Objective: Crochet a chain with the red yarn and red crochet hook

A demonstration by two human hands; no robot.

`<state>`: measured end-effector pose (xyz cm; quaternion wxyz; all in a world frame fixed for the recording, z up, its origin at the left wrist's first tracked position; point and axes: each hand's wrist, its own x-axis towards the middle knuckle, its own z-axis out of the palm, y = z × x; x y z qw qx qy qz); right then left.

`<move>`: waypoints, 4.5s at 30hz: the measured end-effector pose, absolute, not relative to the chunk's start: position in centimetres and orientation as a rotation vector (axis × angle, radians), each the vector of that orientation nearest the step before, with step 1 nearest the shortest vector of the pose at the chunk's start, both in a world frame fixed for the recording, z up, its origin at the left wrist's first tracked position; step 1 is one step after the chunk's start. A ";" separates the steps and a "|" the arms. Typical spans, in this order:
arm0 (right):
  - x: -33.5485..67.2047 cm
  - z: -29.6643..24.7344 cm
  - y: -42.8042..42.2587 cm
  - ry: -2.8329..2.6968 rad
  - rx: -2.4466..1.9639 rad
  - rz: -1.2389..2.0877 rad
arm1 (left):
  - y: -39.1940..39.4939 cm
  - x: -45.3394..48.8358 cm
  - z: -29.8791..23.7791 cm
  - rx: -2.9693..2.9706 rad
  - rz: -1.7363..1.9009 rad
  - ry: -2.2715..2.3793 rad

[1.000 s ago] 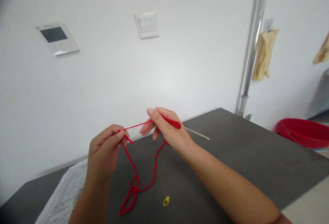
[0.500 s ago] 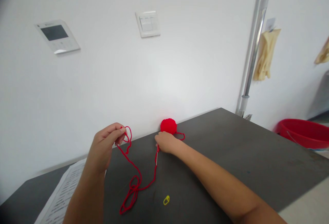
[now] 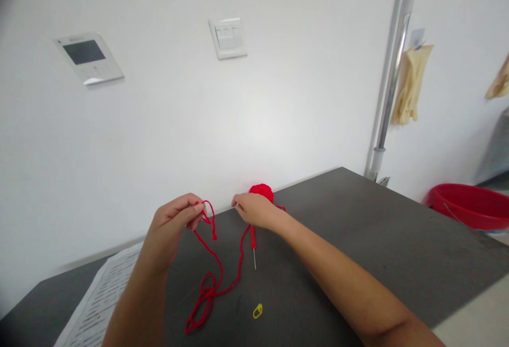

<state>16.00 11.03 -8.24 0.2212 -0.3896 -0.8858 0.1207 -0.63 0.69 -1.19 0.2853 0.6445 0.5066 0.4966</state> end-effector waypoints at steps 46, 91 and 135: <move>17.5 -1.8 3.9 -2.049 -0.403 0.944 | -0.4 0.9 -1.1 1.881 1.173 1.165; 15.7 -4.0 4.4 -1.555 -0.265 1.432 | -1.1 2.4 -1.9 1.599 1.434 1.002; 14.5 -2.9 2.0 -1.198 -0.333 1.678 | -1.1 5.3 -2.6 1.279 1.729 0.977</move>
